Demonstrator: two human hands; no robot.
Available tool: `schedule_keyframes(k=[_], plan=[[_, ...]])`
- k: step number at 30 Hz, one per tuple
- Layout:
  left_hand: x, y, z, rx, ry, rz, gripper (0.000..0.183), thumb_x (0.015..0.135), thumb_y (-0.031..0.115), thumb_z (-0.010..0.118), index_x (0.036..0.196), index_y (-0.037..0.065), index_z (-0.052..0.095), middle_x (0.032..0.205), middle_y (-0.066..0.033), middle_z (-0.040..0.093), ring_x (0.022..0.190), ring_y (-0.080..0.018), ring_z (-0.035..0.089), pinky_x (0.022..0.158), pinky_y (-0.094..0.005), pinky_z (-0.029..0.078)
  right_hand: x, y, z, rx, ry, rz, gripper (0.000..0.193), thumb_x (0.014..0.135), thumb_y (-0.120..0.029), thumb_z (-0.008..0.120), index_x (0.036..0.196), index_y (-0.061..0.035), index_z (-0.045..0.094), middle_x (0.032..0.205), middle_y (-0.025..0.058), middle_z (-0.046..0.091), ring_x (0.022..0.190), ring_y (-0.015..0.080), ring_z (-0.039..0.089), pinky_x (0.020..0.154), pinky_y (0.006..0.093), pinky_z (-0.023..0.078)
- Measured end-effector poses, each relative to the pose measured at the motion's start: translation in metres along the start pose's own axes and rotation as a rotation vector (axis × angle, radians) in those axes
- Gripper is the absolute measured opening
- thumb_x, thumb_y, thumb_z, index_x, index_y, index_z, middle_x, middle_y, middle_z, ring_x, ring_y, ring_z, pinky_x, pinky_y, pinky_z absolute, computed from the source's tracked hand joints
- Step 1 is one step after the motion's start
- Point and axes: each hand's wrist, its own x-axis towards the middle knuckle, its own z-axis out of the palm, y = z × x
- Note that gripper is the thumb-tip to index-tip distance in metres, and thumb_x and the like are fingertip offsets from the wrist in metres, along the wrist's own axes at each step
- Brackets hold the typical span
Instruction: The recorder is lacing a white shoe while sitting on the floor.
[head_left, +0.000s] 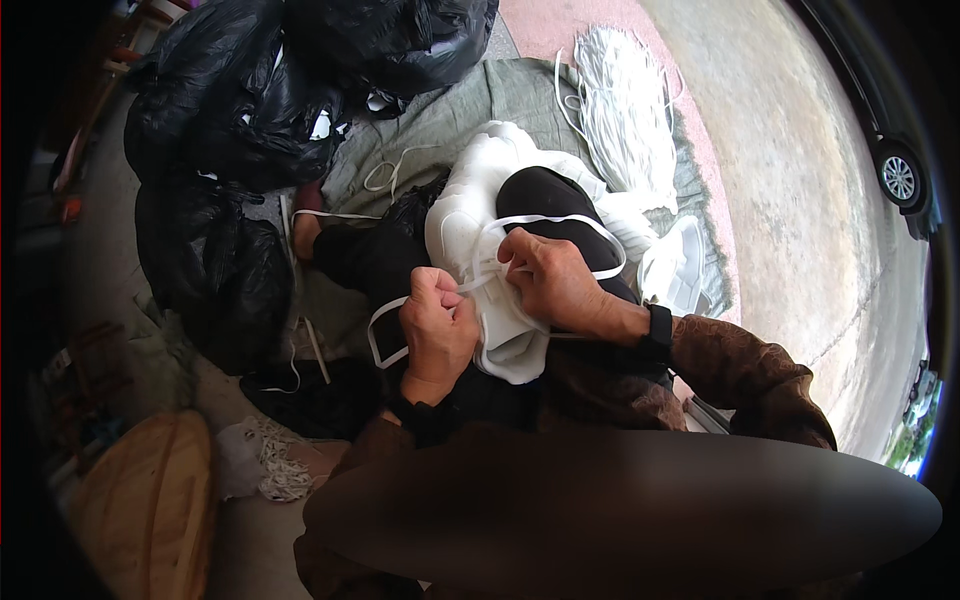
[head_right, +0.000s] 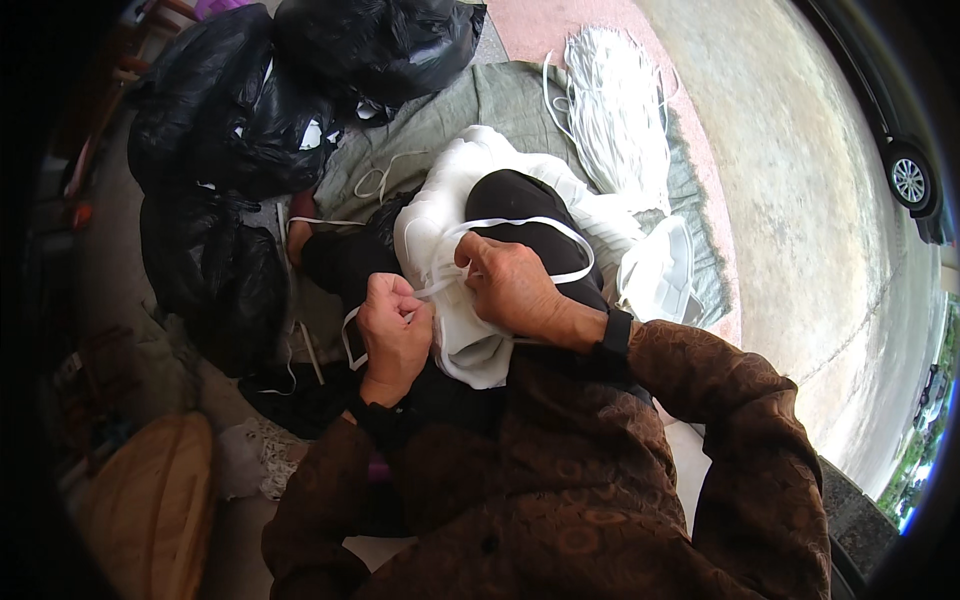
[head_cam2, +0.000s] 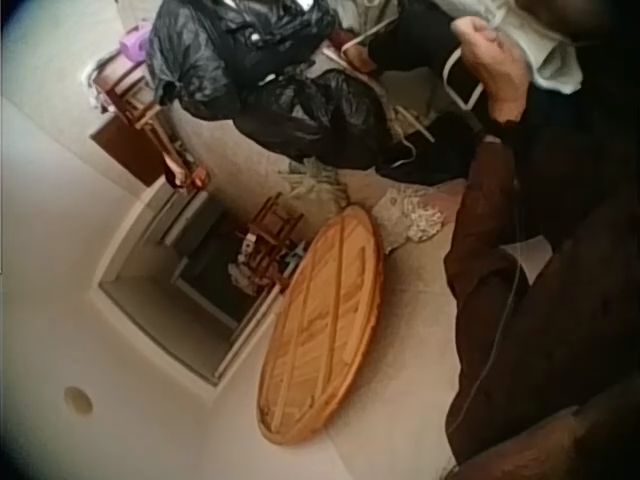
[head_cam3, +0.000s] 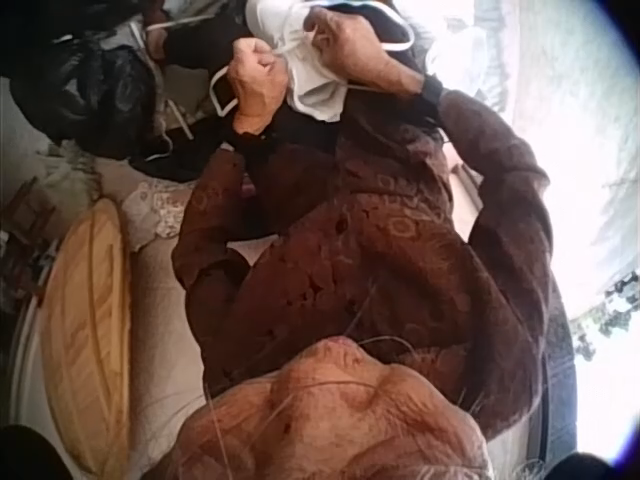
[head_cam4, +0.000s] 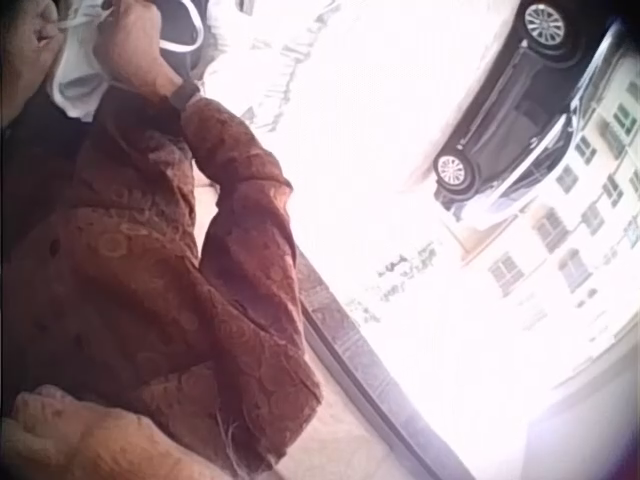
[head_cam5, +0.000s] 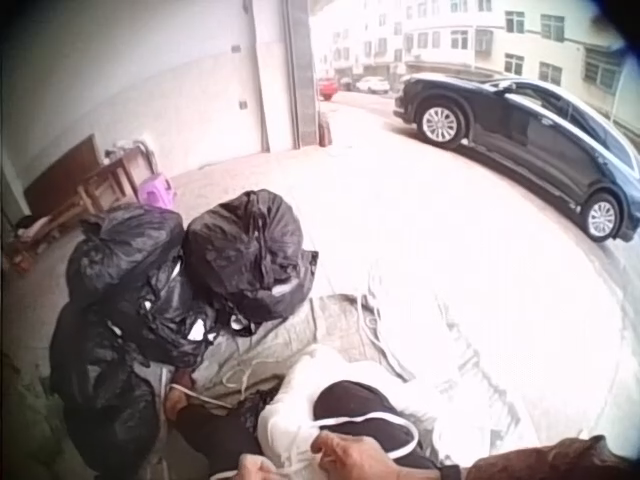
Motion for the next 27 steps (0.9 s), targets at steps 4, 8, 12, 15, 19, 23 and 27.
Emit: schedule_keyframes(k=[4, 8, 12, 15, 19, 23, 27], plan=[[-0.011, 0.026, -0.011, -0.089, -0.072, -0.177, 0.06, 0.07, -0.002, 0.073, 0.122, 0.002, 0.044, 0.085, -0.0151, 0.063, 0.073, -0.0309, 0.066, 0.07, -0.0379, 0.053, -0.008, -0.015, -0.005, -0.222, 0.063, -0.157, 0.038, 0.067, -0.006, 0.077, 0.1, -0.0017, 0.058, 0.089, 0.0116, 0.062, 0.087, 0.0305, 0.066, 0.076, 0.0388, 0.054], [-0.014, 0.029, -0.022, 0.389, -0.132, 0.272, 0.067, 0.067, -0.002, 0.068, 0.13, 0.001, 0.043, 0.094, -0.02, 0.064, 0.081, -0.0373, 0.066, 0.071, -0.0404, 0.054, -0.008, -0.018, -0.007, -0.53, -0.024, -0.403, 0.041, 0.065, -0.008, 0.074, 0.102, 0.0003, 0.057, 0.085, 0.0116, 0.063, 0.085, 0.0325, 0.063, 0.077, 0.042, 0.053], [-0.009, 0.017, -0.031, 0.447, -0.25, 0.308, 0.064, 0.067, -0.004, 0.066, 0.127, -0.003, 0.046, 0.105, -0.0224, 0.063, 0.095, -0.0391, 0.064, 0.081, -0.0434, 0.053, -0.008, -0.004, -0.006, -0.515, -0.017, -0.301, 0.039, 0.064, -0.005, 0.071, 0.101, -0.0013, 0.059, 0.087, 0.0117, 0.066, 0.08, 0.0314, 0.065, 0.075, 0.039, 0.055], [-0.007, 0.023, -0.029, 0.548, -0.446, 0.39, 0.057, 0.07, -0.004, 0.064, 0.125, -0.003, 0.049, 0.102, -0.0209, 0.063, 0.097, -0.0381, 0.062, 0.083, -0.0438, 0.053, -0.003, -0.004, -0.004, -0.63, -0.1, -0.445, 0.025, 0.071, -0.008, 0.069, 0.094, -0.0008, 0.063, 0.086, 0.0136, 0.066, 0.077, 0.0313, 0.066, 0.068, 0.0375, 0.057], [-0.029, 0.05, -0.024, 0.489, -0.133, 0.413, 0.055, 0.069, -0.003, 0.067, 0.121, -0.001, 0.051, 0.1, -0.0179, 0.063, 0.1, -0.0369, 0.058, 0.087, -0.044, 0.049, 0.008, -0.033, -0.01, -0.809, -0.171, -0.495, 0.013, 0.075, -0.011, 0.066, 0.08, 0.0013, 0.067, 0.092, 0.0177, 0.063, 0.087, 0.0302, 0.063, 0.065, 0.0356, 0.056], [-0.07, 0.069, -0.021, 0.008, -0.151, 0.007, 0.037, 0.073, 0.001, 0.07, 0.109, 0.0, 0.06, 0.094, -0.0142, 0.064, 0.091, -0.032, 0.061, 0.083, -0.0402, 0.048, -0.006, -0.07, -0.026, -0.345, -0.147, -0.507, 0.01, 0.07, -0.005, 0.071, 0.08, -0.0058, 0.069, 0.098, 0.0132, 0.061, 0.098, 0.0314, 0.06, 0.075, 0.0376, 0.053], [-0.092, 0.075, -0.022, -0.719, -0.297, -0.56, 0.031, 0.089, 0.007, 0.064, 0.118, -0.001, 0.057, 0.09, -0.0125, 0.07, 0.08, -0.0241, 0.066, 0.074, -0.0369, 0.051, -0.026, -0.07, -0.034, -0.044, -0.263, -0.203, 0.016, 0.072, 0.001, 0.075, 0.085, -0.0065, 0.07, 0.092, 0.009, 0.067, 0.087, 0.0272, 0.067, 0.07, 0.0346, 0.054]])
